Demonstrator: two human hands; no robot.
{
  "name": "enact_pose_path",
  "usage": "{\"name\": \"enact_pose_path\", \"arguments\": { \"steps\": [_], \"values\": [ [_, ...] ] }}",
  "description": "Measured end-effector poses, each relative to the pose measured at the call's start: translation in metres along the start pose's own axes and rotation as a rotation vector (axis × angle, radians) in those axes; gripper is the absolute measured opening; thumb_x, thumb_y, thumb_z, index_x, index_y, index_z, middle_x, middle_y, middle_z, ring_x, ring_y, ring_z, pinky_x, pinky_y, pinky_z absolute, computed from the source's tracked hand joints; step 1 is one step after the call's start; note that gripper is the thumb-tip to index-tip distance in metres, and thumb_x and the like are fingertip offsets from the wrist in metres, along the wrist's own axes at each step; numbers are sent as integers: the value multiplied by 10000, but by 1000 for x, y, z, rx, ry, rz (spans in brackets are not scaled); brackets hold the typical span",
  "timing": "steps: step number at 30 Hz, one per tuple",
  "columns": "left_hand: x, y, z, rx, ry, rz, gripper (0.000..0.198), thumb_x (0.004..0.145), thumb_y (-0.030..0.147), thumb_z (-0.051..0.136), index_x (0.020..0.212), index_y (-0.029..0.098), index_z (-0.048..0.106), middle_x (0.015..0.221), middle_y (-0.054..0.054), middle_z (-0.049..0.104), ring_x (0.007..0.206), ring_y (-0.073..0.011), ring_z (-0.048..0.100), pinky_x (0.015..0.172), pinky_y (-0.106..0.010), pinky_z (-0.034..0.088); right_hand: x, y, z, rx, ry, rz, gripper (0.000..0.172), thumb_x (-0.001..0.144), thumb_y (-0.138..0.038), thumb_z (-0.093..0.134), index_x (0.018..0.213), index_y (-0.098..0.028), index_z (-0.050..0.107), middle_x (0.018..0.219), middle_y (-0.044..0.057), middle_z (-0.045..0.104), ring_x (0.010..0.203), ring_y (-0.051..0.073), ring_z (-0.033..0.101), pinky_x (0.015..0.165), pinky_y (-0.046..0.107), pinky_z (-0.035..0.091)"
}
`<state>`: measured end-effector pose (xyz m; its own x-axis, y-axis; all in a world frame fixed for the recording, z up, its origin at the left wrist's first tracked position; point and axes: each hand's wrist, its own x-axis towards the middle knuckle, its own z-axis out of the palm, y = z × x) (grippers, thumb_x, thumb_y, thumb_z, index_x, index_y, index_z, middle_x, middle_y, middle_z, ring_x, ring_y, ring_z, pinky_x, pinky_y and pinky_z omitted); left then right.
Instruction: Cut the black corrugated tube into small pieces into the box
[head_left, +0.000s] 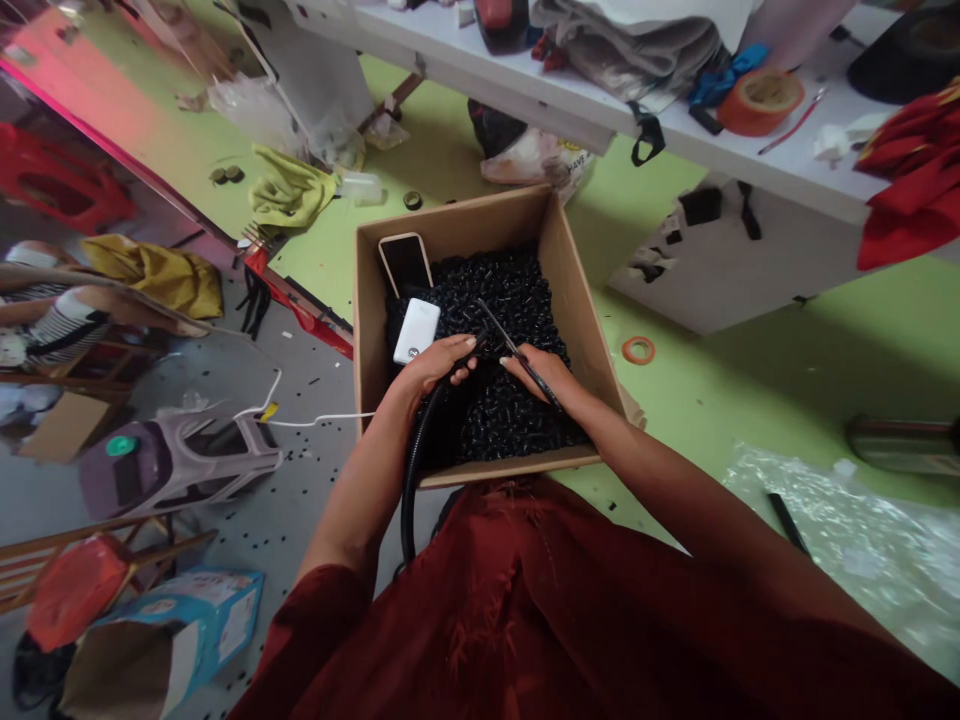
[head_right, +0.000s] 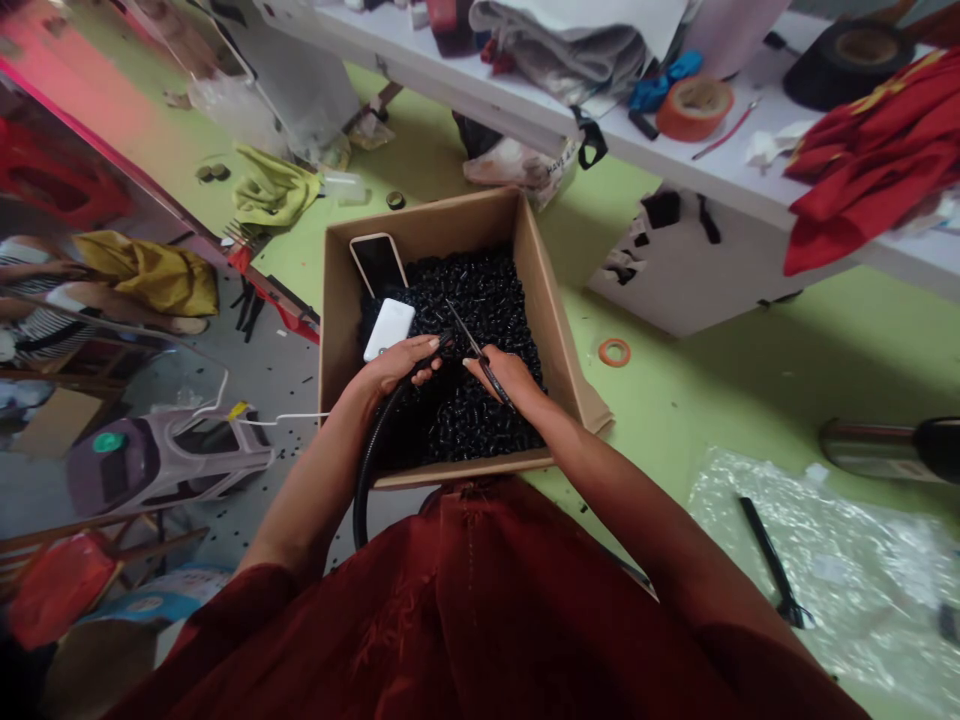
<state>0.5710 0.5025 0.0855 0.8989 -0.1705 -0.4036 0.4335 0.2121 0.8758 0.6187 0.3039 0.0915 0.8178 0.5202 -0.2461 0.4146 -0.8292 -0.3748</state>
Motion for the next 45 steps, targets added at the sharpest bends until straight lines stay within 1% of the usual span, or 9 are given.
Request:
{"name": "enact_pose_path", "arguments": {
  "steps": [4, 11, 16, 20, 27, 30, 34, 40, 45],
  "values": [
    [-4, 7, 1, -32, -5, -9, 211, 848, 344, 562, 935, 155, 527, 621, 38, 465, 395, -20, 349, 346, -122, 221, -1, 0, -2, 12, 11, 2, 321, 934, -466, 425, 970, -188, 582, 927, 107, 701, 890, 251, 660, 688, 256, 409],
    [-1, 8, -6, -27, 32, 48, 126, 823, 249, 507, 758, 162, 444, 616, 32, 458, 402, -26, 354, 345, -129, 225, -2, 0, -2, 146, -20, 27, 362, 937, -510, 382, 996, -191, 543, 810, 74, 685, 693, 195, 640, 614, 243, 420],
    [-3, 10, -4, -12, 75, 49, 105, 842, 250, 510, 840, 145, 499, 630, 33, 459, 414, -25, 356, 358, -131, 226, -1, 1, -1, 277, -67, 28, 348, 938, -513, 380, 977, -202, 529, 742, 30, 661, 591, 139, 606, 567, 216, 436],
    [-3, 11, 0, -50, 106, 93, 104, 854, 241, 529, 897, 147, 513, 646, 34, 463, 426, -23, 362, 374, -132, 229, -3, -2, -2, 388, -109, 38, 357, 934, -527, 382, 985, -210, 536, 705, 7, 637, 530, 110, 591, 502, 194, 444],
    [0, 8, -1, -81, 130, 133, 224, 852, 289, 582, 1019, 141, 561, 662, 28, 488, 441, -26, 378, 388, -145, 249, -7, -4, -5, 511, -137, 69, 392, 923, -571, 376, 981, -216, 532, 690, -1, 625, 498, 98, 597, 447, 180, 466],
    [0, 8, -1, -81, 152, 125, 241, 850, 279, 588, 1044, 138, 567, 657, 28, 491, 442, -27, 383, 390, -145, 250, -6, -3, -3, 491, -139, 44, 392, 921, -566, 390, 1004, -213, 537, 721, 4, 636, 510, 94, 598, 473, 185, 479],
    [1, 7, -1, -79, 152, 124, 236, 854, 264, 576, 1054, 139, 570, 652, 31, 485, 439, -24, 377, 388, -141, 243, -5, -1, -1, 487, -139, 5, 386, 909, -553, 430, 1038, -208, 544, 821, 29, 658, 615, 112, 622, 548, 205, 505],
    [0, 8, -1, -73, 154, 122, 226, 855, 260, 570, 1048, 142, 565, 651, 31, 480, 439, -25, 376, 390, -141, 241, -6, 0, -3, 441, -163, -24, 468, 881, -618, 429, 1084, -212, 541, 893, 41, 678, 663, 138, 633, 628, 255, 502],
    [-2, 9, 1, -49, 133, 116, 166, 852, 269, 572, 951, 136, 565, 656, 27, 478, 440, -22, 379, 390, -136, 234, -8, -2, -5, 389, -182, -43, 461, 882, -618, 422, 1072, -215, 539, 911, 44, 680, 685, 158, 629, 656, 275, 481]
  ]
}}
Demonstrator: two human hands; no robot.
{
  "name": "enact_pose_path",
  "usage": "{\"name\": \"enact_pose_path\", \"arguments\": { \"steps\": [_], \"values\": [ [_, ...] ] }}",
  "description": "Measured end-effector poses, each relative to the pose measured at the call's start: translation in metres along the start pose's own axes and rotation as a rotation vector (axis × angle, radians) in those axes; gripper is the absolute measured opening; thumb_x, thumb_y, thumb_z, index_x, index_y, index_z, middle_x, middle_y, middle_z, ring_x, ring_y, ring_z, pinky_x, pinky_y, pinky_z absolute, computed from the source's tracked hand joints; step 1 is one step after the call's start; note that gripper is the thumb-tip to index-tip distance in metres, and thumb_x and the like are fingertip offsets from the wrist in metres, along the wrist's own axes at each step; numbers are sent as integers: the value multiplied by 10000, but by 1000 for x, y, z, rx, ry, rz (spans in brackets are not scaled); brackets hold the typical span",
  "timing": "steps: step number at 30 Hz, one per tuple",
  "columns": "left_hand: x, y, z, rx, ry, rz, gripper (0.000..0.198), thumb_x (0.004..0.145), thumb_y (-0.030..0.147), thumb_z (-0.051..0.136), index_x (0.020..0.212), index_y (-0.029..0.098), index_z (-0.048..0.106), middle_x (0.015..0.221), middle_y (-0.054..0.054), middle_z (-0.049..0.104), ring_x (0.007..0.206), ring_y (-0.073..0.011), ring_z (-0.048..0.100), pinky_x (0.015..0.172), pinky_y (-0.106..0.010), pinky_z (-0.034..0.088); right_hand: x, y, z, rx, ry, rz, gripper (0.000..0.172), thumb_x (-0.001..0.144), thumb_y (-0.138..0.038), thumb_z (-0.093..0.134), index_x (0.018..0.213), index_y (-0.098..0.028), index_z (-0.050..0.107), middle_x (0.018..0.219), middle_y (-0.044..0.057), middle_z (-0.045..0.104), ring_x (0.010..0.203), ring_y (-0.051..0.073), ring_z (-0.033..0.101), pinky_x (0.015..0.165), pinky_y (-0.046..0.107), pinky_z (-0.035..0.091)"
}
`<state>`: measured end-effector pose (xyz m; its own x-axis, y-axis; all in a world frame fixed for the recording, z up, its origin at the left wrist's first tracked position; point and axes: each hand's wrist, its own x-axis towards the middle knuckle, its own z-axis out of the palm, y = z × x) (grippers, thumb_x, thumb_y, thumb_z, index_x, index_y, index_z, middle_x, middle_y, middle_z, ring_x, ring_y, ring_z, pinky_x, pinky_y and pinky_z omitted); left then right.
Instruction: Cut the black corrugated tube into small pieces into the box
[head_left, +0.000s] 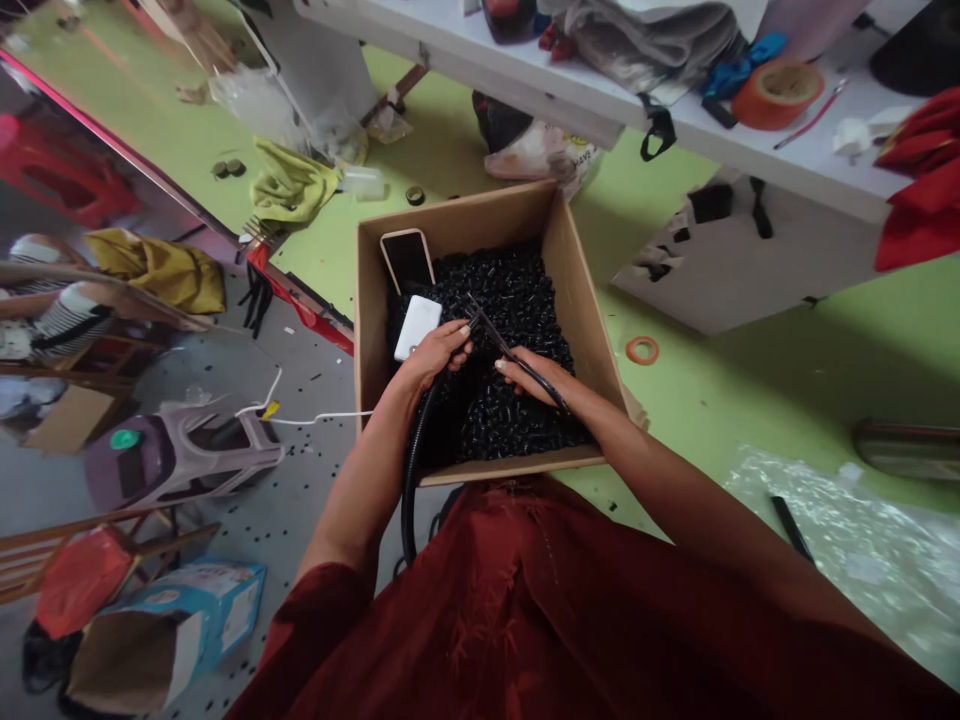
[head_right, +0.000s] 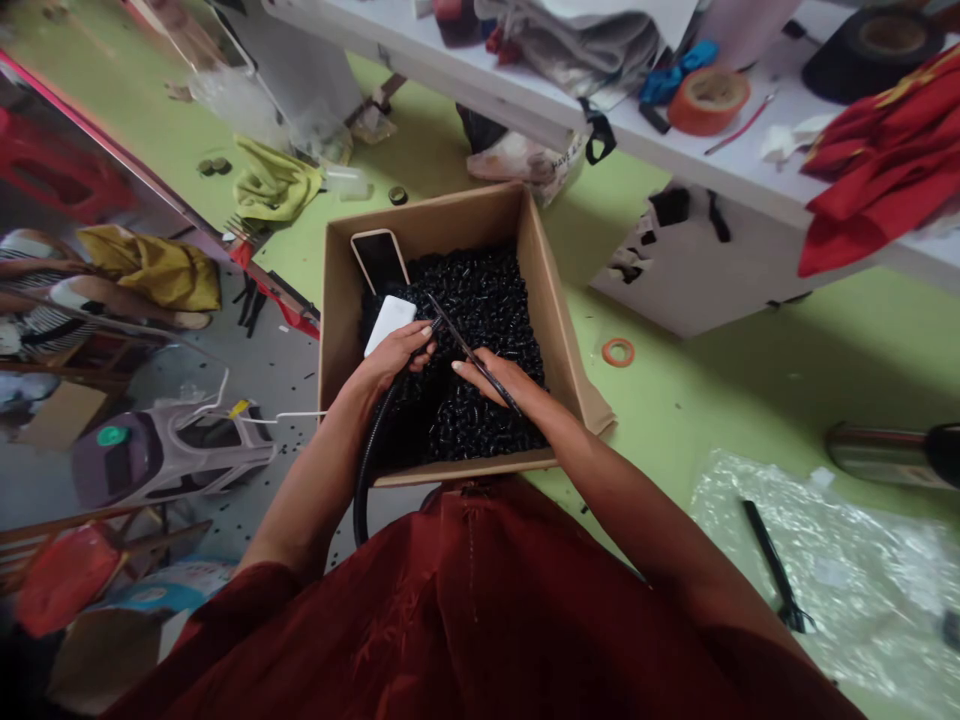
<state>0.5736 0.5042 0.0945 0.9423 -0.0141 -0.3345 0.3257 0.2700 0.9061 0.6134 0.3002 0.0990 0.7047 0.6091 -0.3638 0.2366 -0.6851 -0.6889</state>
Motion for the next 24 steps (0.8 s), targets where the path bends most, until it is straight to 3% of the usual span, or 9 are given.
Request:
{"name": "enact_pose_path", "arguments": {
  "steps": [10, 18, 24],
  "values": [
    [-2, 0, 3, 124, -26, 24, 147, 874, 290, 533, 845, 147, 522, 662, 26, 477, 448, -23, 382, 383, -132, 248, -2, -7, -2, -144, 0, -42, 428, 899, -561, 428, 1072, -187, 546, 967, 73, 658, 862, 212, 614, 771, 303, 454],
    [-2, -3, 3, 144, -72, 22, 203, 861, 313, 560, 753, 151, 504, 642, 22, 484, 449, -27, 386, 385, -138, 265, -2, -4, 1, -148, 31, -60, 436, 894, -564, 438, 1085, -186, 539, 997, 78, 655, 892, 219, 604, 764, 292, 450],
    [-1, -3, 2, 122, -55, -27, 189, 848, 310, 584, 776, 142, 535, 634, 20, 487, 440, -26, 378, 372, -137, 249, -4, -6, -3, -151, 10, -85, 337, 934, -485, 385, 940, -187, 541, 875, 43, 644, 789, 182, 586, 692, 255, 435]
  ]
}}
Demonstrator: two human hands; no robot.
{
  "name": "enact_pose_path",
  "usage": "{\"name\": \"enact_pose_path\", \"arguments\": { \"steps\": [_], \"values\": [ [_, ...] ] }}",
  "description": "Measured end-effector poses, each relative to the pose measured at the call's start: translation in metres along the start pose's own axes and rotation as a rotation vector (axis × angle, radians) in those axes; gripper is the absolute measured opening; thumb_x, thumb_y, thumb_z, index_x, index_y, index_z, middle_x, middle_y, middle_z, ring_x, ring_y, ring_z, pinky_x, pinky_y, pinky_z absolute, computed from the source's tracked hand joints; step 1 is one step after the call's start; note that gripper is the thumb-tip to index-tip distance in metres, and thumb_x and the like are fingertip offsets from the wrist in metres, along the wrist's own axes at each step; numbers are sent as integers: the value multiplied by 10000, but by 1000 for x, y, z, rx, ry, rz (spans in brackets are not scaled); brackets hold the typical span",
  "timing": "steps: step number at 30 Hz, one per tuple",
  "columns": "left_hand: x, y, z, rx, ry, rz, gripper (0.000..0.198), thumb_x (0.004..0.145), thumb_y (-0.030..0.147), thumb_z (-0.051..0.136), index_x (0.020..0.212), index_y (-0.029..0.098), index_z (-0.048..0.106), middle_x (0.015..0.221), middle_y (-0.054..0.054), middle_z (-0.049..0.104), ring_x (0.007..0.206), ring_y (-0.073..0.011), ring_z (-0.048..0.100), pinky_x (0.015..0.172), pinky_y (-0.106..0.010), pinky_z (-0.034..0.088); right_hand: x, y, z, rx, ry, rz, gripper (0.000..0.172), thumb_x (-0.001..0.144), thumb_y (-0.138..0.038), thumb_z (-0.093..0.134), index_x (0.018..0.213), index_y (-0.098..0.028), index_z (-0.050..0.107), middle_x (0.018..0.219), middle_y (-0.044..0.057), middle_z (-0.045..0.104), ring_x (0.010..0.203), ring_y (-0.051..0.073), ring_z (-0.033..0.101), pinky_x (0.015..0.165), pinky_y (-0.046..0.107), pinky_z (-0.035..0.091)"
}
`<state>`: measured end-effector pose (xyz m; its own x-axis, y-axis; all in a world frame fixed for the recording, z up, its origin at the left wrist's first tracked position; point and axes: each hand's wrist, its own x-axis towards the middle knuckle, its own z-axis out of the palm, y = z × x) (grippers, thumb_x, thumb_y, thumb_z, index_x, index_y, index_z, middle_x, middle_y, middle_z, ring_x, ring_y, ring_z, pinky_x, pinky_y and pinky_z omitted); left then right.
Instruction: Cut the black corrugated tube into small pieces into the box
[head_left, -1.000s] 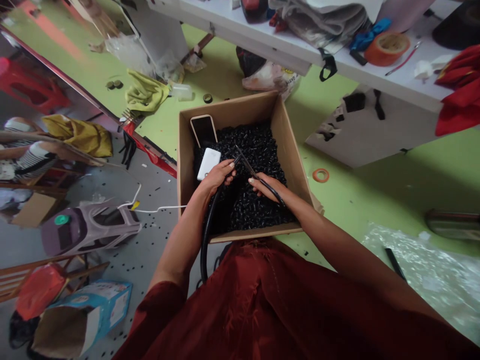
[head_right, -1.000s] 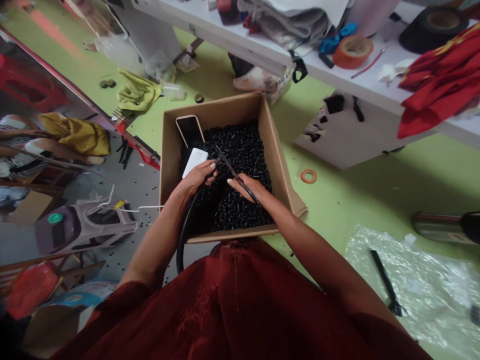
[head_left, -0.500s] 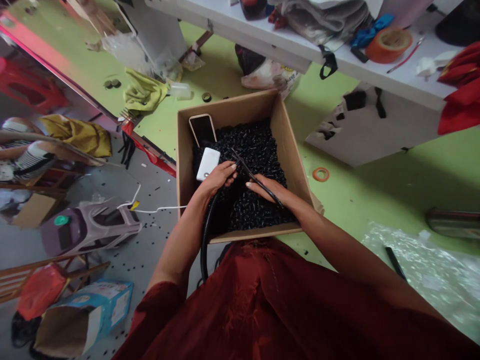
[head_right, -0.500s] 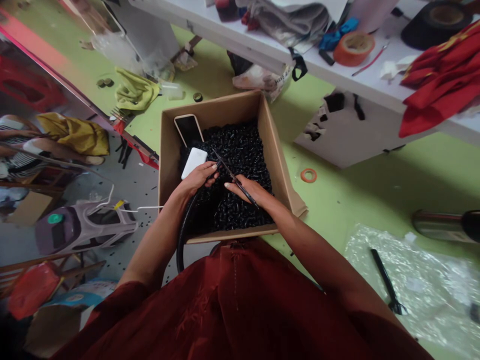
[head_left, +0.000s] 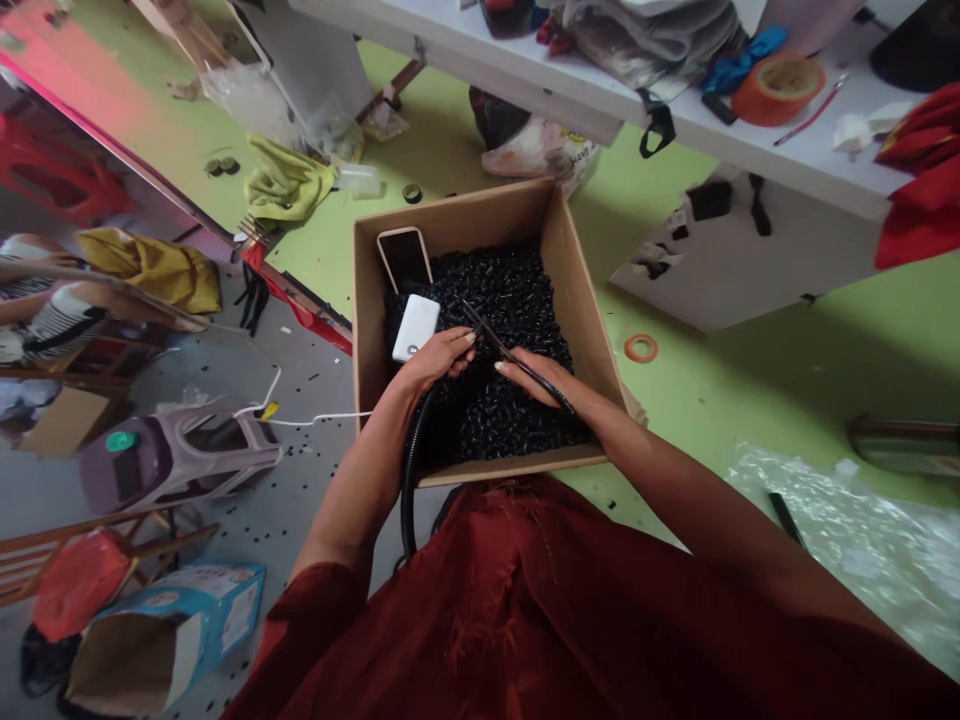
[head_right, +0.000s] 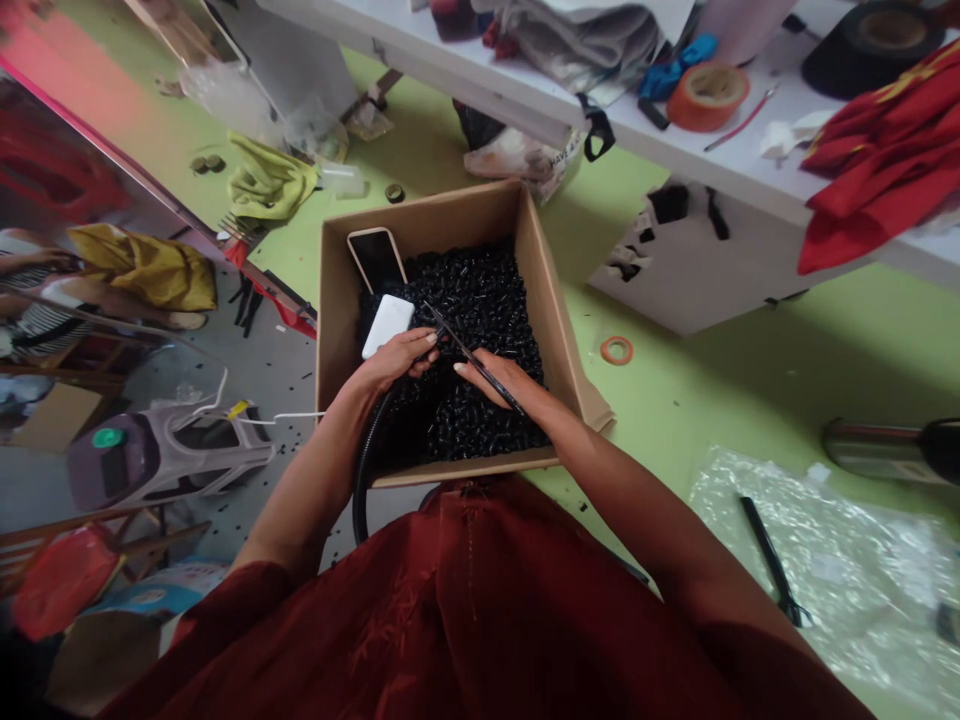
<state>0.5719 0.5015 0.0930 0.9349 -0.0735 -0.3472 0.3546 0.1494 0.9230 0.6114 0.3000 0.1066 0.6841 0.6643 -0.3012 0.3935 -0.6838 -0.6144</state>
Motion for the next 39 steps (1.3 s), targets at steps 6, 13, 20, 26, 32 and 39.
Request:
{"name": "enact_pose_path", "arguments": {
  "steps": [6, 13, 20, 26, 32, 39],
  "values": [
    [1, -2, 0, -47, -18, -31, 185, 844, 315, 586, 809, 139, 541, 639, 23, 479, 434, -21, 367, 365, -128, 242, 1, -1, -1, -115, 22, 5, 291, 929, -448, 418, 896, -184, 537, 885, 61, 655, 805, 191, 594, 691, 245, 407],
    [5, -6, -6, -107, -45, -103, 154, 849, 280, 563, 826, 131, 536, 625, 31, 457, 405, -12, 336, 356, -117, 214, 4, -1, 6, -224, 29, 58, 273, 930, -441, 442, 872, -199, 554, 866, 78, 686, 807, 214, 641, 659, 241, 392],
    [8, -8, -5, -71, 18, -111, 111, 828, 220, 562, 773, 125, 543, 602, 21, 480, 403, -25, 372, 353, -135, 238, 8, 6, 10, -272, 59, 48, 281, 926, -454, 453, 880, -206, 576, 894, 83, 702, 847, 228, 659, 675, 248, 404],
    [4, 1, -12, -141, 52, -18, 71, 770, 83, 494, 723, 114, 538, 654, -19, 574, 412, -36, 400, 363, -164, 278, 6, 5, 4, -271, 158, 124, 320, 913, -510, 452, 923, -215, 573, 888, 92, 708, 849, 255, 666, 656, 262, 405],
    [-4, 7, -13, -239, 27, 32, 200, 783, 154, 606, 972, 91, 593, 862, -78, 660, 525, -49, 500, 421, -162, 350, 4, 4, 1, -263, 178, 137, 335, 903, -511, 466, 981, -206, 579, 915, 115, 708, 852, 274, 666, 680, 281, 414],
    [-2, 7, -13, -297, 22, 40, 342, 829, 258, 610, 1147, 155, 535, 673, 18, 541, 414, -25, 384, 358, -137, 241, 4, 7, 0, -96, 186, 133, 361, 942, -511, 361, 1034, -204, 529, 815, 72, 683, 714, 210, 638, 640, 263, 432]
  ]
}}
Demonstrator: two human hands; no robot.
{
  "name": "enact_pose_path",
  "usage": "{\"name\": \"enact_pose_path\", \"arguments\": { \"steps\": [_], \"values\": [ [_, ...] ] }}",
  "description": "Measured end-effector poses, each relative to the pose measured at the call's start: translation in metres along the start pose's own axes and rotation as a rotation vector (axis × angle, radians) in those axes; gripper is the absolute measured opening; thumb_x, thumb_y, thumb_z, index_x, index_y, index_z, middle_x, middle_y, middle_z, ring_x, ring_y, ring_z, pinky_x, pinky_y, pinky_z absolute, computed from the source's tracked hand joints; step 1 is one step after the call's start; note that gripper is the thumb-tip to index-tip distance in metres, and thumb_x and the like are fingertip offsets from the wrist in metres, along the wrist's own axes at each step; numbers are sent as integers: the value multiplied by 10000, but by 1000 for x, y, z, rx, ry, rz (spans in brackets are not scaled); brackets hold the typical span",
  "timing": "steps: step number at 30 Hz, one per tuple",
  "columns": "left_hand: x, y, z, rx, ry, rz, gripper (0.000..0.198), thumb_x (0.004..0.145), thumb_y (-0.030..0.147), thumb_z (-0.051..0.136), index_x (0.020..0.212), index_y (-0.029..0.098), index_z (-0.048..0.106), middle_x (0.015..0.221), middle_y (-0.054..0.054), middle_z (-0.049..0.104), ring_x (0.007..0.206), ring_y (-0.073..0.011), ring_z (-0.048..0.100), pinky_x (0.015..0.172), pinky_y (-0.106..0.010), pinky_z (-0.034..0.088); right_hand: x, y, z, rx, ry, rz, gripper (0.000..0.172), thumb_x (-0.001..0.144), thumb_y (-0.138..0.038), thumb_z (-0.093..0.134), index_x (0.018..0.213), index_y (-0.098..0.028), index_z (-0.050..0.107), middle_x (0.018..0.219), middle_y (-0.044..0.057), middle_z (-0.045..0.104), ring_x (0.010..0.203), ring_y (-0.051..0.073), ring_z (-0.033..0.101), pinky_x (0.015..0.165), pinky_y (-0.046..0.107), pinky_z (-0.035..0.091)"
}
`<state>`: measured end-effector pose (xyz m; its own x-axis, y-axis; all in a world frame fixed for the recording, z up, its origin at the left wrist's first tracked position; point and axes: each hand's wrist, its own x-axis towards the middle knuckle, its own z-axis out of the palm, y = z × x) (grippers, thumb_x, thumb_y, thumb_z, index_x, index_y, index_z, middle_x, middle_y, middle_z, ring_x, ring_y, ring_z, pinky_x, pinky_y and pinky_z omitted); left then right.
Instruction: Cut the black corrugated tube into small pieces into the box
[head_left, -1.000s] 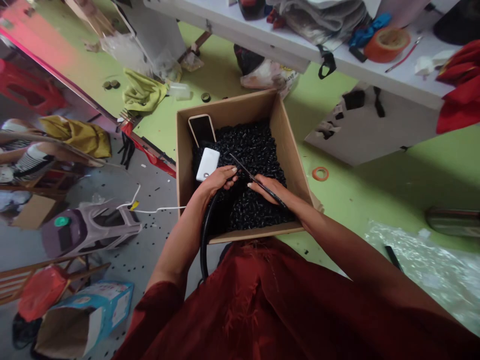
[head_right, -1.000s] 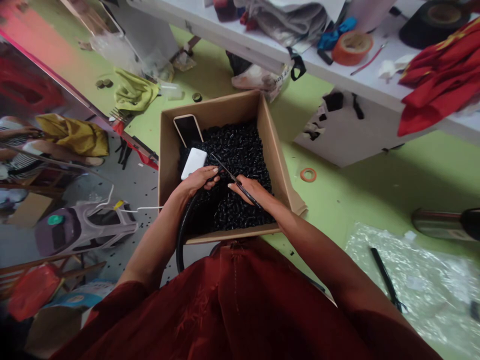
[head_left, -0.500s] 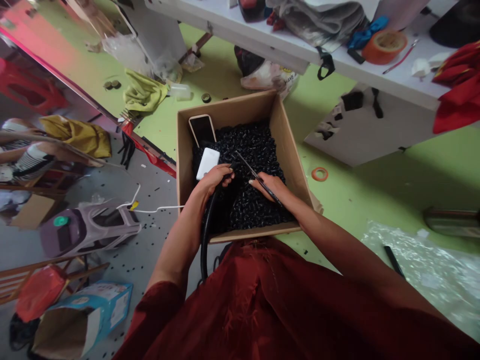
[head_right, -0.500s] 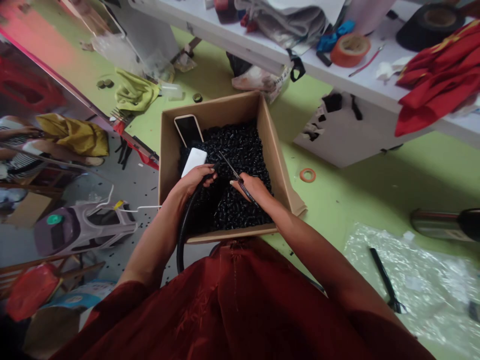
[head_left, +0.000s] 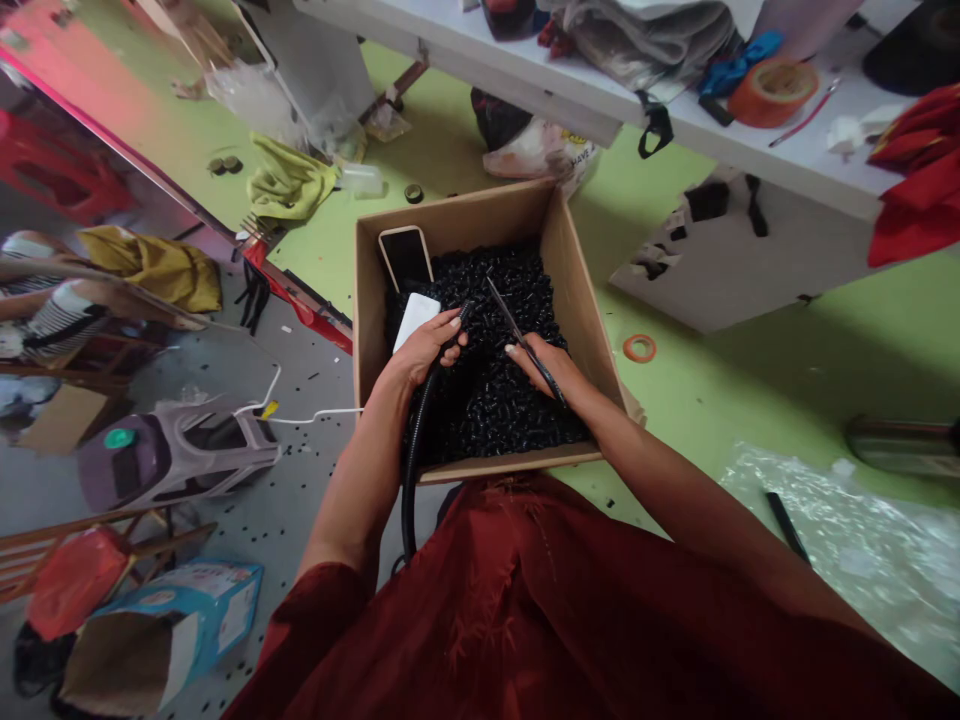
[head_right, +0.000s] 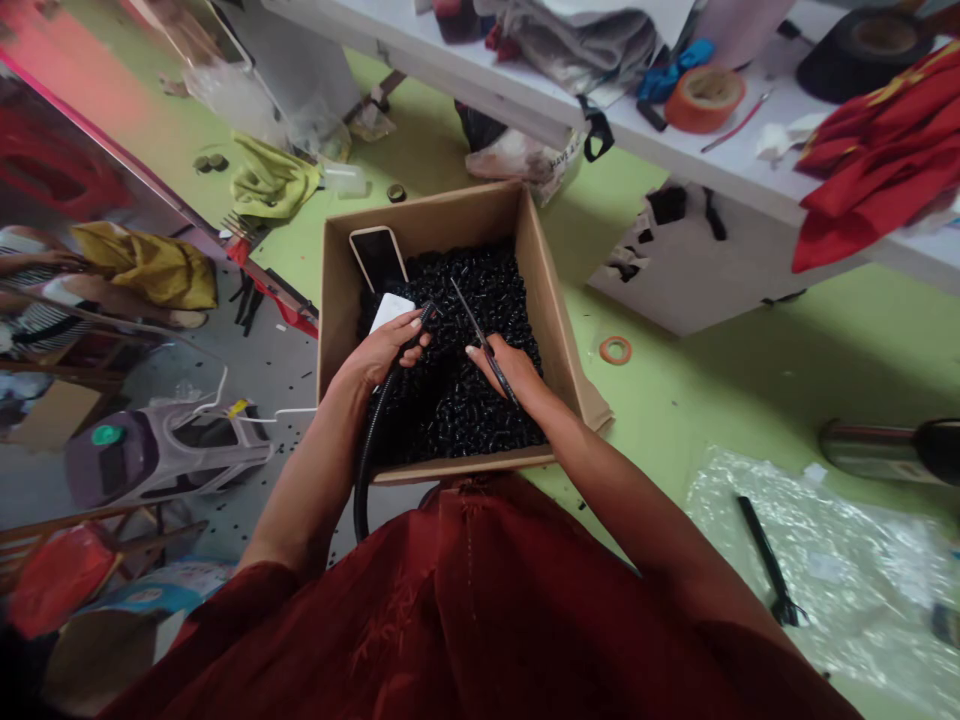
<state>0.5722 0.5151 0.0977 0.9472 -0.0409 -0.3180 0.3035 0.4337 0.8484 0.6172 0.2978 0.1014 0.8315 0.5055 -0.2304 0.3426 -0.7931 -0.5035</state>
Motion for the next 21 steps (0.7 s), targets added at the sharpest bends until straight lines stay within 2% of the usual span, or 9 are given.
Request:
{"name": "enact_pose_path", "arguments": {
  "steps": [4, 6, 10, 16, 21],
  "values": [
    [2, 1, -2, 14, 64, 16, 118, 839, 238, 570, 876, 129, 542, 661, 9, 520, 407, -20, 368, 340, -132, 219, -1, -3, -1, 48, -22, 30, 367, 934, -532, 368, 1024, -207, 513, 814, 70, 669, 658, 191, 615, 622, 261, 436],
    [3, 0, -3, 39, 94, 13, 117, 846, 232, 549, 807, 124, 527, 658, 0, 523, 406, -22, 370, 337, -136, 224, -1, -3, -1, 42, -39, 21, 372, 932, -533, 372, 1030, -203, 512, 827, 80, 667, 652, 193, 612, 624, 266, 437],
    [5, -4, -2, 91, 94, 5, 120, 845, 232, 552, 882, 118, 552, 673, 3, 535, 416, -21, 381, 352, -133, 241, 2, 0, 3, 60, -59, -4, 388, 928, -546, 371, 1049, -202, 505, 829, 74, 661, 658, 183, 613, 626, 259, 446],
    [7, -8, 0, 135, 63, 47, 214, 821, 294, 606, 963, 140, 560, 689, 19, 534, 434, -22, 390, 375, -140, 260, 4, 2, 8, 284, -169, 15, 397, 923, -569, 356, 1053, -214, 476, 849, 34, 649, 662, 148, 614, 631, 253, 475],
    [7, -8, 1, 150, 26, 43, 223, 822, 297, 599, 961, 123, 575, 711, 9, 527, 442, -18, 383, 381, -143, 255, -1, -3, 3, 222, -216, -26, 425, 910, -584, 376, 1069, -205, 485, 921, 60, 652, 767, 183, 624, 702, 285, 481]
  ]
}}
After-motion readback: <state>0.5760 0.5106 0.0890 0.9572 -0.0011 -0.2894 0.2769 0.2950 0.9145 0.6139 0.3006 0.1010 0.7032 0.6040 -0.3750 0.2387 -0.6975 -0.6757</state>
